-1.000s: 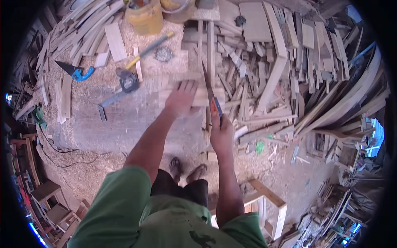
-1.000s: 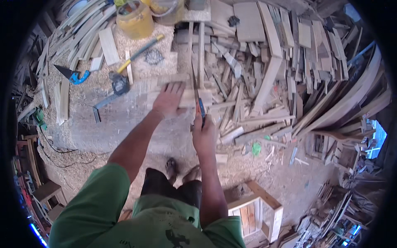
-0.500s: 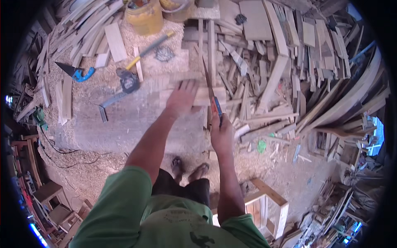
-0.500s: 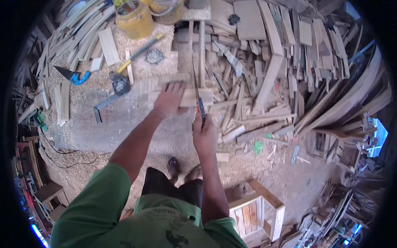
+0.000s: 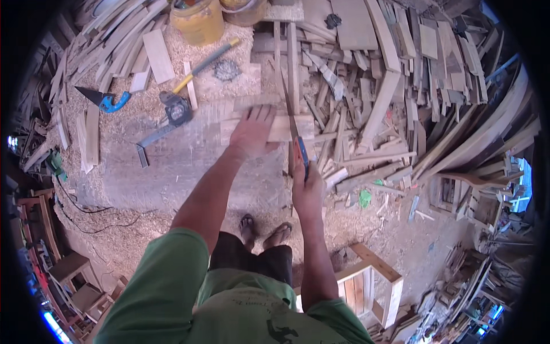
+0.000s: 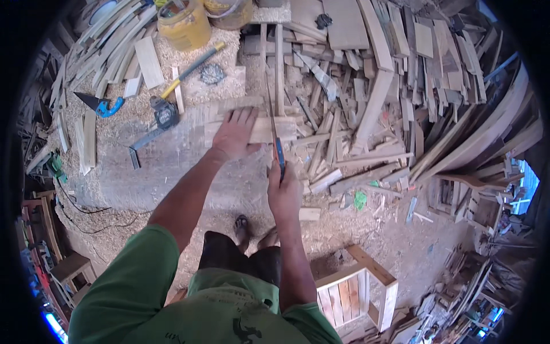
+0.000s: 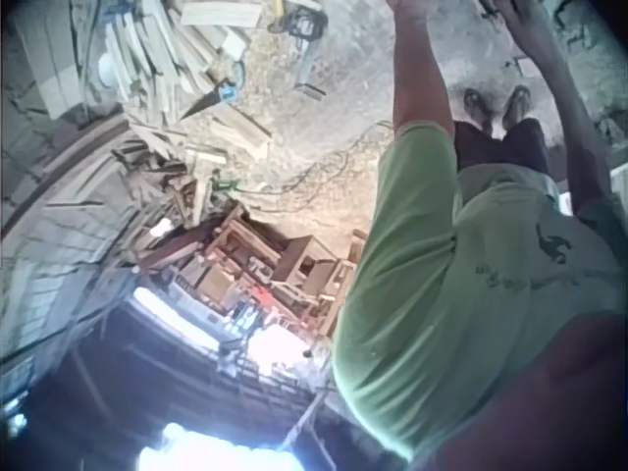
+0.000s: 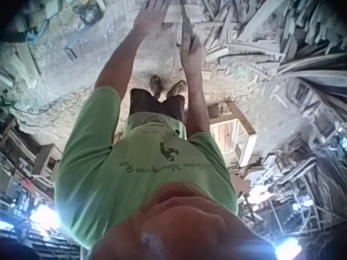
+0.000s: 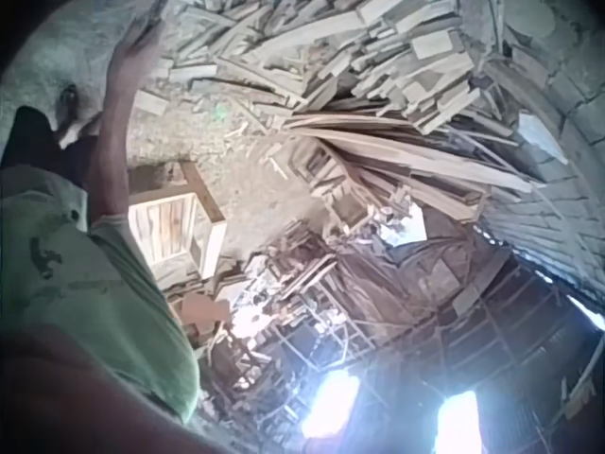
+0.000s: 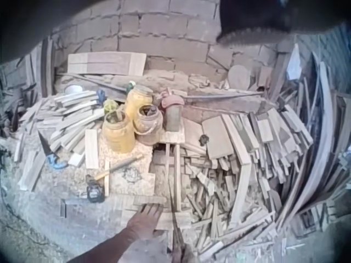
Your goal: The person measures and marks a wooden plank with a pencil and square, then cuts it using a hand saw. They fit the cut piece into a wooden frame, measure and cut another piece, and fit it into the frame as well.
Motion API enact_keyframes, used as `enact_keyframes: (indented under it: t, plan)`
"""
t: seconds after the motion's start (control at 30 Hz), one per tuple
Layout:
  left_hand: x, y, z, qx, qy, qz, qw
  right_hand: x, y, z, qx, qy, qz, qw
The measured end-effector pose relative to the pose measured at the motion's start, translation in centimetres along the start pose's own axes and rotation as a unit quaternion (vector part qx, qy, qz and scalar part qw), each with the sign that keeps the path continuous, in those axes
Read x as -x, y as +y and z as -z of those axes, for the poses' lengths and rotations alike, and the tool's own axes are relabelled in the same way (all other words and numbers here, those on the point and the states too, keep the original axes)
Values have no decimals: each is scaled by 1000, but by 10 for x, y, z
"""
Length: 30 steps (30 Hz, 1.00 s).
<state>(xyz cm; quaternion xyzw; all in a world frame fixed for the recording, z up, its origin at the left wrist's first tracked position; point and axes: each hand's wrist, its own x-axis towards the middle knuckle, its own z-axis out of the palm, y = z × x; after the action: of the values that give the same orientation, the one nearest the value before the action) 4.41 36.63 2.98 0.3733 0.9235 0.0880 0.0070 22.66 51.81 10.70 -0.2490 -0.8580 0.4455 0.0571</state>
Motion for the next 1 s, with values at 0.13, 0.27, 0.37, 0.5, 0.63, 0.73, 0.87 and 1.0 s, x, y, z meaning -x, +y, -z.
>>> enact_keyframes:
  t: [0.13, 0.27, 0.37, 0.5, 0.63, 0.73, 0.87, 1.0]
  plan:
    - [1, 3, 8, 12, -3, 5, 1000, 163, 33, 61, 11, 3, -93, 996]
    - [-3, 8, 2, -8, 17, -17, 1000, 163, 55, 41, 34, 54, -42, 997]
    - [-8, 9, -9, -16, 68, -34, 997, 127, 101, 9, 6, 37, -79, 996]
    - [9, 8, 4, 3, -11, 1, 1000, 126, 31, 33, -33, -6, -97, 995]
    - [0, 7, 4, -12, 7, 7, 1000, 216, 50, 73, 11, 29, -79, 996]
    - [-3, 8, 2, -21, 21, -2, 1000, 219, 51, 71, 10, -5, -101, 995]
    - [-6, 16, -1, -9, 12, -20, 1000, 33, 32, 5, -20, 11, -26, 999]
    - [4, 4, -3, 7, 5, 4, 1000, 54, 40, 4, 11, -21, -44, 999]
